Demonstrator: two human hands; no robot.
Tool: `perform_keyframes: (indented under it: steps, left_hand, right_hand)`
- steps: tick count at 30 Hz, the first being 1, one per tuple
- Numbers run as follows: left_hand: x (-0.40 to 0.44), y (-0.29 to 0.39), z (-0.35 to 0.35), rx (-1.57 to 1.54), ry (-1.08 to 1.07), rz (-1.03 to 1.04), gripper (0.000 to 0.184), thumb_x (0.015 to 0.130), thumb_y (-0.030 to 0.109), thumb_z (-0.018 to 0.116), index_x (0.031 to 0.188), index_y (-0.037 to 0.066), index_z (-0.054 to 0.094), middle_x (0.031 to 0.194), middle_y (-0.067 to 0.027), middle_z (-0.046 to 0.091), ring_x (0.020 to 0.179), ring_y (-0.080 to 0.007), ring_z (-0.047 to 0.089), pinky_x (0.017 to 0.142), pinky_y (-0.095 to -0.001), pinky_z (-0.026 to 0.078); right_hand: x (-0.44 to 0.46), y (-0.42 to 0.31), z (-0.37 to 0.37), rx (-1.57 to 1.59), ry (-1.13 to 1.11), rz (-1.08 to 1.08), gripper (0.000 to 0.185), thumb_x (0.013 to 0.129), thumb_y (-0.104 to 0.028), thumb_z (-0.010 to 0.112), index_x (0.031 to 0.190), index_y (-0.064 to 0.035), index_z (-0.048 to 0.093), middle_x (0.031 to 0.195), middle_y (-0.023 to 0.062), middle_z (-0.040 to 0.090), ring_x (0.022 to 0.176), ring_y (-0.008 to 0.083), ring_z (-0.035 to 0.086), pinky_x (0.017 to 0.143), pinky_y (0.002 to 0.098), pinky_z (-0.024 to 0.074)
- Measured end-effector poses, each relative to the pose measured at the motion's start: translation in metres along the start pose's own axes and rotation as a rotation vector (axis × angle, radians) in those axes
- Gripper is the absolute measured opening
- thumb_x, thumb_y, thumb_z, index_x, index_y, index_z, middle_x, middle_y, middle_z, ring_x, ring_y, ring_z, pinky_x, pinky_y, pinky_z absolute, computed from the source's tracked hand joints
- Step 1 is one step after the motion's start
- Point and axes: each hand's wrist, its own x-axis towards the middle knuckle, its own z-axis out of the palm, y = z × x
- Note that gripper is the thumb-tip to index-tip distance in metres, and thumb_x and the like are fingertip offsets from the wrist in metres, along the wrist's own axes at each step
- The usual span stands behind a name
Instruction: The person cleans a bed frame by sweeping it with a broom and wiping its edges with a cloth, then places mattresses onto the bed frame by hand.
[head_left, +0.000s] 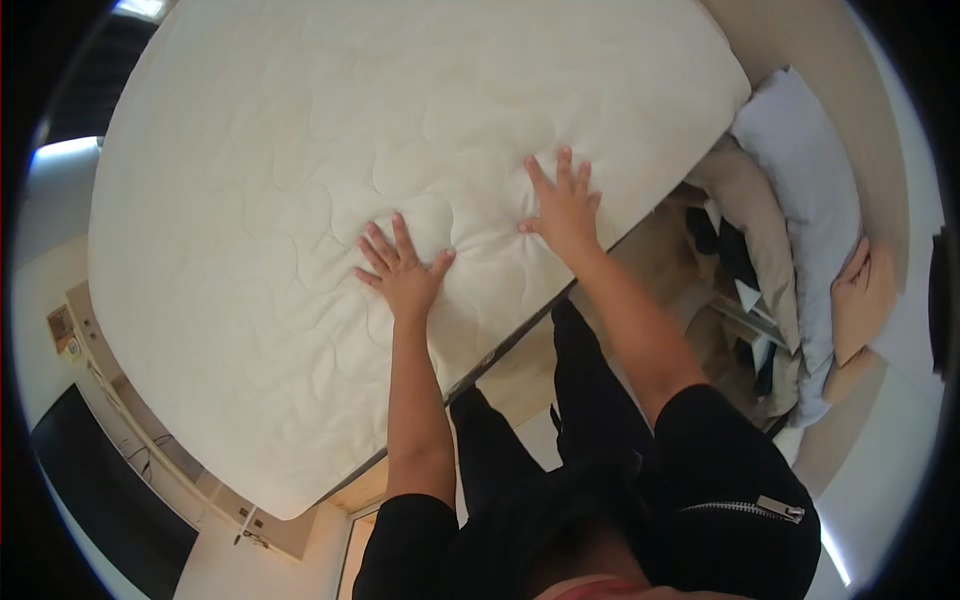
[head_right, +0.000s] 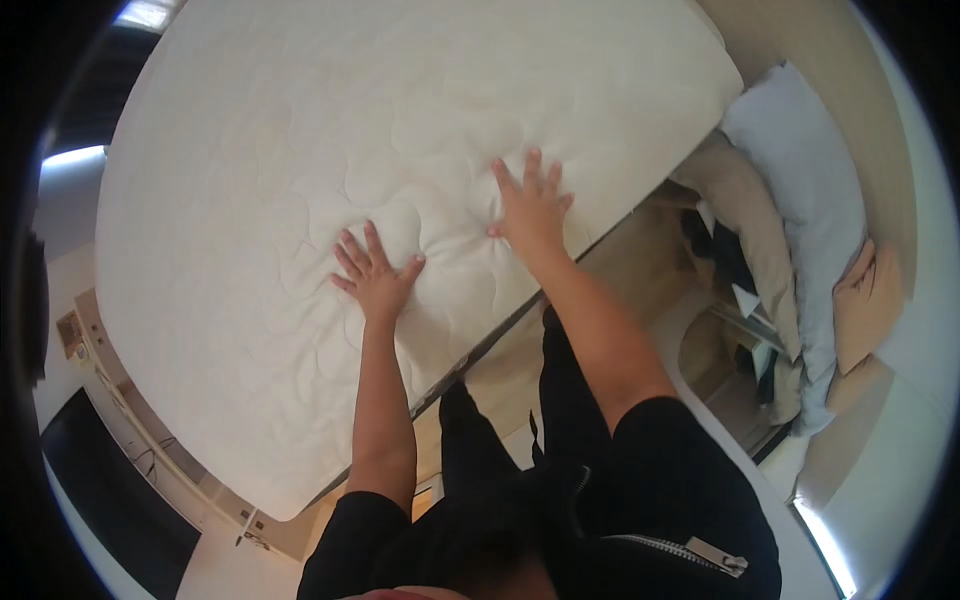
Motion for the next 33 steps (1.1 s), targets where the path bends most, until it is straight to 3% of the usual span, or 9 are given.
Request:
perform_keyframes:
  steps: [9, 17, 19, 21, 23, 25, 29, 32, 33]
  left_hand:
    - [0.003, -0.007, 0.013, 0.074, -0.029, -0.028, 0.099, 0.071, 0.063, 0.058, 0.145, 0.023, 0.007, 0.15, -0.016, -0.008, 0.137, -0.0367, -0.012, 0.101, -0.0634, -0.009]
    - [-0.002, 0.009, -0.01, 0.075, -0.023, -0.047, 0.089, 0.073, 0.054, 0.062, 0.144, 0.025, 0.017, 0.151, -0.013, 0.002, 0.139, -0.033, -0.001, 0.102, -0.0651, 0.002]
    - [-0.014, 0.0, -0.015, 0.074, -0.026, -0.02, 0.089, 0.073, 0.051, 0.063, 0.144, 0.023, 0.018, 0.151, -0.0124, 0.004, 0.138, -0.0332, 0.002, 0.102, -0.0658, 0.004]
    - [-0.044, -0.008, -0.011, 0.079, -0.054, 0.004, 0.089, 0.072, 0.048, 0.065, 0.144, 0.022, 0.019, 0.151, -0.0119, 0.006, 0.138, -0.0334, 0.005, 0.101, -0.0664, 0.005]
    - [-0.074, -0.003, 0.001, 0.091, -0.019, 0.108, 0.087, 0.071, 0.043, 0.067, 0.143, 0.022, 0.023, 0.15, -0.0093, 0.013, 0.138, -0.0323, 0.011, 0.1, -0.0672, 0.009]
    - [-0.103, 0.022, 0.003, 0.131, -0.179, 0.283, 0.087, 0.069, 0.039, 0.068, 0.142, 0.022, 0.025, 0.149, -0.0085, 0.015, 0.138, -0.0307, 0.012, 0.1, -0.0669, 0.011]
    - [-0.156, 0.039, 0.033, -0.043, -0.224, 0.462, 0.064, 0.075, 0.034, 0.067, 0.13, 0.014, 0.043, 0.139, -0.0103, 0.035, 0.128, -0.0281, 0.032, 0.103, -0.0505, 0.024]
    - [-0.209, 0.02, 0.062, -0.425, -0.416, 0.209, 0.049, 0.079, 0.028, 0.063, 0.122, 0.011, 0.049, 0.132, -0.0091, 0.045, 0.122, -0.0265, 0.04, 0.102, -0.0428, 0.029]
    - [-0.227, 0.007, 0.081, -0.921, -0.598, -0.27, 0.044, 0.082, 0.031, 0.059, 0.121, 0.011, 0.05, 0.13, -0.0085, 0.047, 0.121, -0.0265, 0.041, 0.101, -0.0425, 0.03]
  right_hand:
    - [0.003, -0.004, 0.017, -0.076, 0.059, 0.047, 0.095, 0.062, -0.035, 0.078, 0.141, -0.0285, 0.025, 0.149, 0.018, 0.007, 0.132, 0.0498, 0.012, 0.095, 0.0693, 0.025]
    - [-0.004, -0.002, -0.019, 0.006, -0.016, 0.022, 0.08, 0.068, -0.029, 0.076, 0.136, -0.0228, 0.034, 0.146, 0.016, 0.018, 0.131, 0.0429, 0.022, 0.098, 0.0601, 0.03]
    - [0.008, 0.066, 0.025, 0.318, 0.315, -0.318, 0.069, 0.074, -0.028, 0.07, 0.134, -0.0143, 0.037, 0.14, 0.0175, 0.031, 0.128, 0.0336, 0.032, 0.1, 0.0469, 0.0336]
    - [-0.017, 0.112, 0.059, 0.473, 0.76, 0.128, 0.059, 0.082, -0.032, 0.062, 0.129, -0.0063, 0.039, 0.131, 0.0144, 0.044, 0.121, 0.027, 0.041, 0.099, 0.0379, 0.0357]
    - [-0.034, 0.137, 0.117, 1.304, 0.565, 0.761, 0.051, 0.089, -0.04, 0.05, 0.126, -0.0055, 0.042, 0.124, 0.0103, 0.05, 0.116, 0.0281, 0.044, 0.098, 0.0367, 0.0356]
    - [-0.044, 0.152, 0.265, 2.107, -0.095, 0.728, 0.052, 0.091, -0.047, 0.04, 0.123, -0.0061, 0.047, 0.122, 0.0087, 0.051, 0.108, 0.0282, 0.049, 0.094, 0.0408, 0.0402]
    - [-0.056, 0.088, 0.263, 2.482, -0.218, 0.55, 0.053, 0.091, -0.048, 0.039, 0.126, -0.0095, 0.045, 0.122, 0.005, 0.052, 0.11, 0.0228, 0.05, 0.09, 0.0379, 0.0441]
    - [-0.076, 0.049, 0.21, 2.622, -0.243, 0.513, 0.054, 0.09, -0.05, 0.039, 0.127, -0.0106, 0.044, 0.12, 0.0039, 0.054, 0.11, 0.0217, 0.052, 0.09, 0.0369, 0.0452]
    - [-0.082, 0.044, 0.192, 2.63, -0.224, 0.542, 0.056, 0.09, -0.051, 0.038, 0.128, -0.0106, 0.043, 0.119, 0.004, 0.055, 0.108, 0.0223, 0.053, 0.09, 0.0368, 0.0449]
